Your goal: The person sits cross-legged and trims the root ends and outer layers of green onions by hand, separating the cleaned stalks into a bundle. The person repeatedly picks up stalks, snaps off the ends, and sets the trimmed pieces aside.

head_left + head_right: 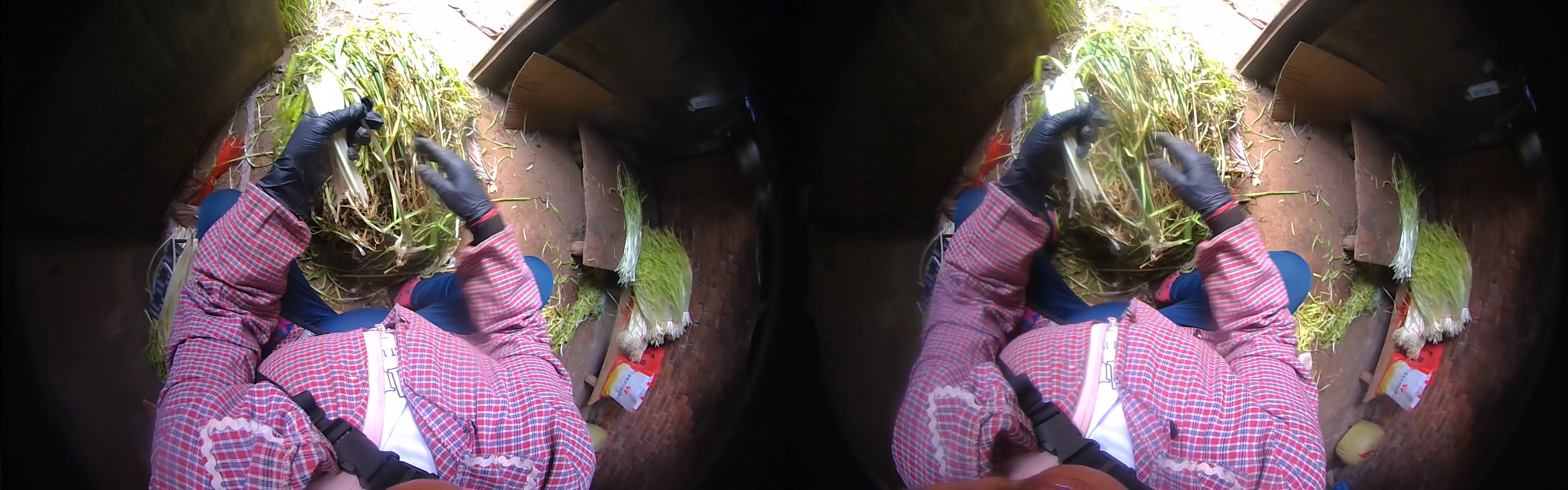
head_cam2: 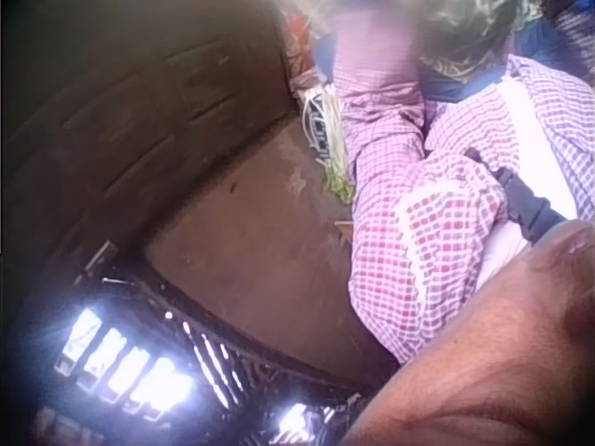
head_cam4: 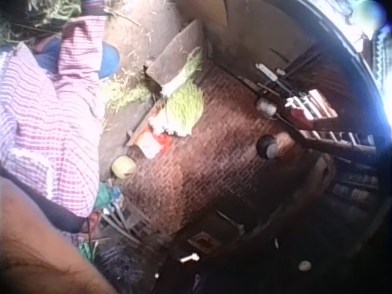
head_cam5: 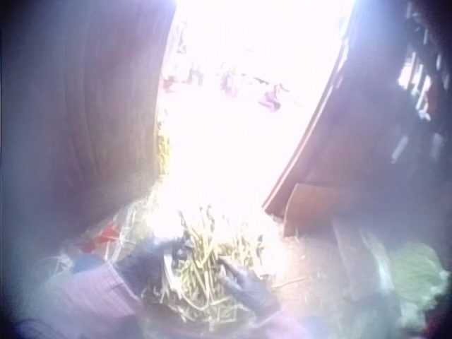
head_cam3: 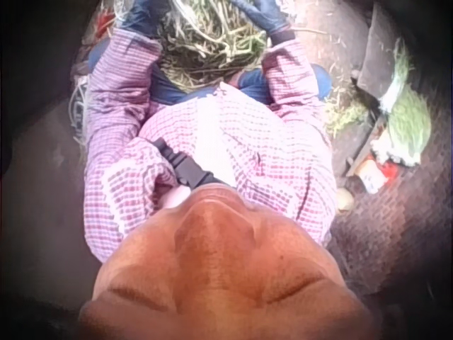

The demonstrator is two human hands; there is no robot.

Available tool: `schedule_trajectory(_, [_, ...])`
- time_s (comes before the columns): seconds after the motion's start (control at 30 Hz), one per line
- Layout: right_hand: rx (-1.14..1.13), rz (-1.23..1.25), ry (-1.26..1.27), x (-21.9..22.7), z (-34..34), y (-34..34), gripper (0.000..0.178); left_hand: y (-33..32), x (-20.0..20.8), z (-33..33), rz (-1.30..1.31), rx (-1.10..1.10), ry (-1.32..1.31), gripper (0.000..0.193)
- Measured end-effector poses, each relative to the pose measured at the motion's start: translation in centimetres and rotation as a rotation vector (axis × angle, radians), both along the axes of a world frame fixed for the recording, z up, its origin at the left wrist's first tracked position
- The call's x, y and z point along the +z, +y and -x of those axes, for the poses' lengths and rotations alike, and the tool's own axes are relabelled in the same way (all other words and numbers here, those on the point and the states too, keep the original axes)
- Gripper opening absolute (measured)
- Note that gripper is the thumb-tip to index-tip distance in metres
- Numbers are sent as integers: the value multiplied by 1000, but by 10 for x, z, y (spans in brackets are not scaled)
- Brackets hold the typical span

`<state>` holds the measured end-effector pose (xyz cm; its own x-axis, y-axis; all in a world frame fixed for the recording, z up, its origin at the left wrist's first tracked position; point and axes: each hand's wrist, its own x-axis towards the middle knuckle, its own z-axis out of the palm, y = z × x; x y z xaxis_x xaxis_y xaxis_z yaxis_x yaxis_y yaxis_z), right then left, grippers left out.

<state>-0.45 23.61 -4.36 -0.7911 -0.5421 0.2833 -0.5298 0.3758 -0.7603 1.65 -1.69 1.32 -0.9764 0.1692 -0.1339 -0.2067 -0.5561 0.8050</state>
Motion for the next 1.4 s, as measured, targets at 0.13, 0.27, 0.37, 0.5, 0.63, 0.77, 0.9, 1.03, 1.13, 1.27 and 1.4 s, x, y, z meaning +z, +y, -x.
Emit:
schedule_trajectory(0.13, [181, 125, -318, 0, -64, -48, 22, -16, 12, 4, -200, 252, 44, 20])
schedule_trajectory(0.27, [-27, 529, -1033, -6, -77, -41, 32, -16, 4, 1, -83, 238, -32, 23])
schedule_trajectory(0.37, [196, 569, -843, -1, -70, -33, 33, -17, 1, 4, -21, 151, -123, 24])
schedule_trajectory(0.5, [280, 481, -1079, 12, -78, -38, 26, -19, 15, 3, -138, 198, -103, 30])
schedule_trajectory(0.63, [107, 693, -985, 22, -77, -49, 24, 13, 15, -8, 60, -154, -115, 33])
schedule_trajectory(0.77, [-63, 787, -1112, 25, -63, -44, 28, 33, -16, -7, 7, -71, -32, 25])
schedule_trajectory(0.9, [-60, 656, -1022, 11, -73, 13, 23, 11, -31, 4, -54, 121, -59, 22])
schedule_trajectory(1.03, [-231, 261, -796, -27, -59, 91, 23, -24, -9, 19, -217, 228, 0, 17])
schedule_trajectory(1.13, [-63, -681, -416, -45, -21, 119, 43, -37, 1, 30, -539, 500, -32, 13])
schedule_trajectory(1.27, [-293, -44, -245, -69, 63, 75, 54, -19, -18, 34, -463, 442, -144, 17])
schedule_trajectory(1.4, [-606, -63, -537, -98, 110, 7, 69, -9, -23, 30, -621, 284, -146, 23])
